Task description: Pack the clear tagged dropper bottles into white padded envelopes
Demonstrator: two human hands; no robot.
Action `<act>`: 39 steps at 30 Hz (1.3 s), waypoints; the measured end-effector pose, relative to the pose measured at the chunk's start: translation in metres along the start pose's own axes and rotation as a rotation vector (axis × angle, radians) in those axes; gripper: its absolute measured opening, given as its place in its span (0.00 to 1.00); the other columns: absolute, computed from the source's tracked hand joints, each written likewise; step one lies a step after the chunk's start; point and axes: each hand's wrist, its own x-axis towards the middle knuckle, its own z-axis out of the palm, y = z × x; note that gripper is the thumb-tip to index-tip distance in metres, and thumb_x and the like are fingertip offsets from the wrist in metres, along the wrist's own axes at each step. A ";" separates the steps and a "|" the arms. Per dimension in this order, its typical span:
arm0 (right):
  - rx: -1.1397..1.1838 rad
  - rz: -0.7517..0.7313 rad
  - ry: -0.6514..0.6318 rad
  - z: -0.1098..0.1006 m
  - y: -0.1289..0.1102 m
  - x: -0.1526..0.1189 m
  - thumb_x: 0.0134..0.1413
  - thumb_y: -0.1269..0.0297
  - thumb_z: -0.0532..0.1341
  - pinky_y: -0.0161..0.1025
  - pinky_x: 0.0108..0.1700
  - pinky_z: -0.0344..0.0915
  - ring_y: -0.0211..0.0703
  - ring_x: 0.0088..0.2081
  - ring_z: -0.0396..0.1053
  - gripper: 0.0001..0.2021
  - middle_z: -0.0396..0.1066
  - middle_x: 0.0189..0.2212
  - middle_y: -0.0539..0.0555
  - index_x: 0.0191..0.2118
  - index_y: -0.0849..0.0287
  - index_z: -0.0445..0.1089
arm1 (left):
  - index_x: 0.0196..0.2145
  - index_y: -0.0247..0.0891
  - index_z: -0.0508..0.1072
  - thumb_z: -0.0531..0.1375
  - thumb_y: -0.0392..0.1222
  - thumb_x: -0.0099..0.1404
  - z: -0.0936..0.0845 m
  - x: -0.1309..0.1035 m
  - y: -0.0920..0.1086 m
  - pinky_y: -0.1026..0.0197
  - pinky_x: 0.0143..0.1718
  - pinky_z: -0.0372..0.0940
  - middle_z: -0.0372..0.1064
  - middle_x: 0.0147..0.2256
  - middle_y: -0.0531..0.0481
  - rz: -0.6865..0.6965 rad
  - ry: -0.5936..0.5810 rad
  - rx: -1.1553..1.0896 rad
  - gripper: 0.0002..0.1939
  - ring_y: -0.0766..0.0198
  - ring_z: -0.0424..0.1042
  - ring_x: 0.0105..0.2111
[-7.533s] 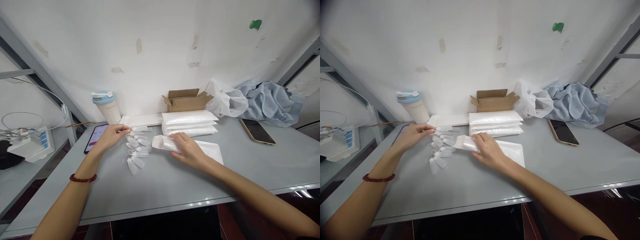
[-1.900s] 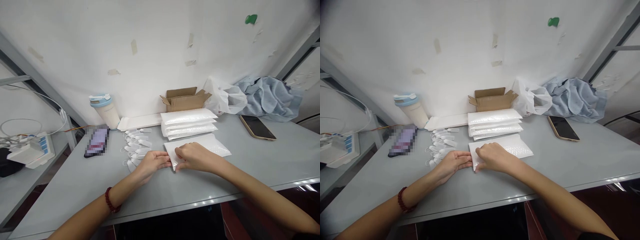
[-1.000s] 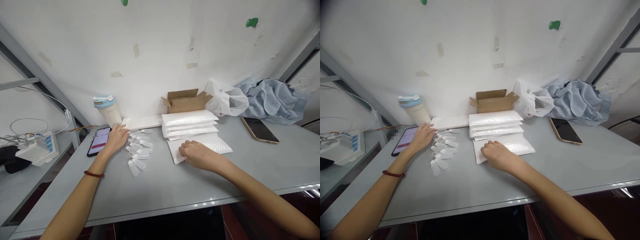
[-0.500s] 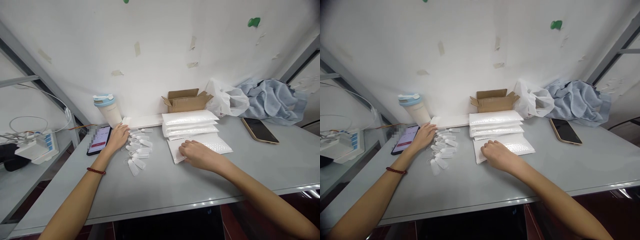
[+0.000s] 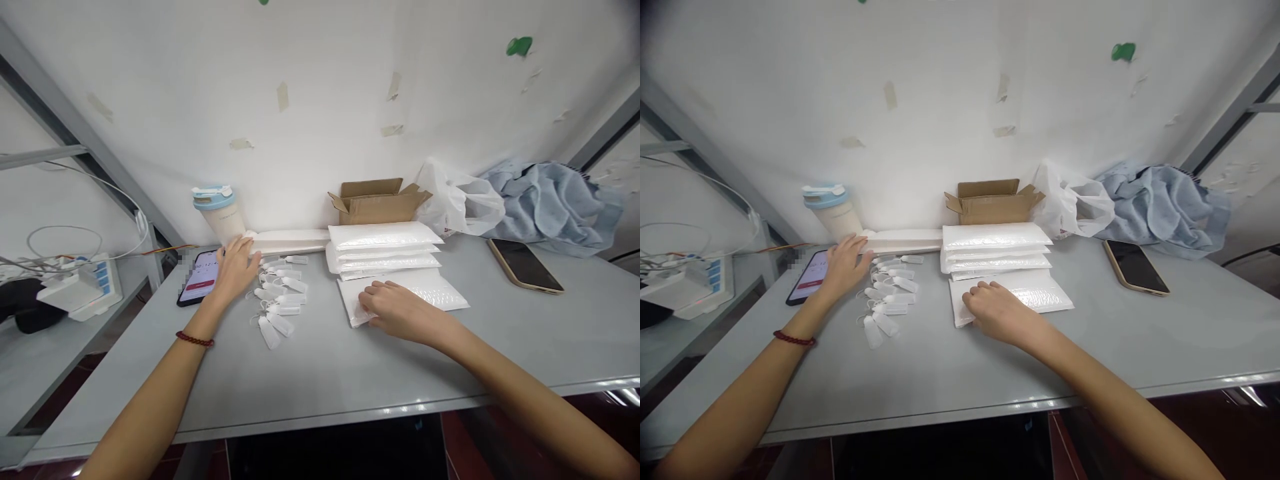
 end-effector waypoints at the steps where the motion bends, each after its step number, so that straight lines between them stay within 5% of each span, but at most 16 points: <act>1: 0.008 -0.001 0.008 0.000 0.000 0.000 0.50 0.73 0.63 0.38 0.36 0.58 0.46 0.37 0.67 0.04 0.71 0.30 0.54 0.31 0.61 0.67 | 0.50 0.33 0.68 0.47 0.45 0.66 -0.005 0.000 0.001 0.43 0.57 0.49 0.65 0.54 0.38 -0.009 0.090 0.005 0.21 0.48 0.56 0.58; 7: 0.084 -0.025 0.151 0.000 0.000 0.001 0.51 0.63 0.65 0.39 0.38 0.60 0.46 0.37 0.67 0.08 0.71 0.33 0.54 0.33 0.60 0.67 | 0.45 0.34 0.69 0.54 0.41 0.62 -0.034 -0.001 0.005 0.48 0.53 0.58 0.68 0.47 0.38 -0.022 0.475 -0.014 0.15 0.50 0.64 0.51; 15: -0.020 0.147 0.368 0.002 0.016 0.010 0.56 0.62 0.62 0.42 0.39 0.61 0.51 0.41 0.67 0.10 0.71 0.37 0.58 0.40 0.63 0.67 | 0.41 0.35 0.70 0.58 0.36 0.59 -0.066 -0.004 0.009 0.48 0.48 0.64 0.69 0.43 0.44 -0.104 0.768 -0.039 0.10 0.52 0.67 0.48; 20: -0.019 0.284 0.275 -0.004 0.031 0.013 0.58 0.64 0.59 0.40 0.34 0.59 0.47 0.34 0.70 0.07 0.73 0.31 0.56 0.33 0.62 0.69 | 0.40 0.31 0.70 0.57 0.36 0.57 -0.067 -0.004 0.015 0.53 0.38 0.68 0.69 0.43 0.41 -0.142 0.805 -0.152 0.12 0.54 0.69 0.45; 23: 0.071 0.352 0.255 -0.006 0.038 0.012 0.59 0.64 0.57 0.37 0.29 0.57 0.45 0.32 0.70 0.07 0.74 0.31 0.54 0.34 0.60 0.71 | 0.43 0.34 0.70 0.55 0.37 0.61 -0.063 -0.007 0.022 0.53 0.40 0.67 0.68 0.45 0.44 -0.058 0.701 -0.275 0.13 0.56 0.68 0.46; 28: 0.167 0.316 0.362 -0.002 0.047 0.013 0.56 0.63 0.59 0.38 0.32 0.60 0.45 0.35 0.70 0.11 0.72 0.40 0.56 0.44 0.60 0.69 | 0.36 0.35 0.72 0.58 0.36 0.59 -0.058 -0.011 0.039 0.55 0.38 0.68 0.70 0.39 0.44 0.065 0.787 -0.293 0.07 0.57 0.71 0.40; 36: 0.293 0.302 0.252 -0.005 0.049 0.011 0.58 0.61 0.55 0.39 0.29 0.59 0.45 0.28 0.68 0.12 0.73 0.25 0.53 0.28 0.58 0.71 | 0.36 0.38 0.72 0.59 0.33 0.58 -0.054 -0.019 0.060 0.56 0.36 0.68 0.70 0.37 0.45 0.207 0.773 -0.263 0.07 0.59 0.72 0.35; 39: 0.299 0.272 0.245 -0.003 0.049 0.011 0.58 0.60 0.55 0.41 0.31 0.61 0.49 0.33 0.70 0.11 0.75 0.31 0.55 0.33 0.58 0.73 | 0.37 0.37 0.72 0.59 0.32 0.58 -0.052 -0.022 0.065 0.58 0.36 0.68 0.70 0.37 0.45 0.236 0.756 -0.262 0.08 0.59 0.72 0.35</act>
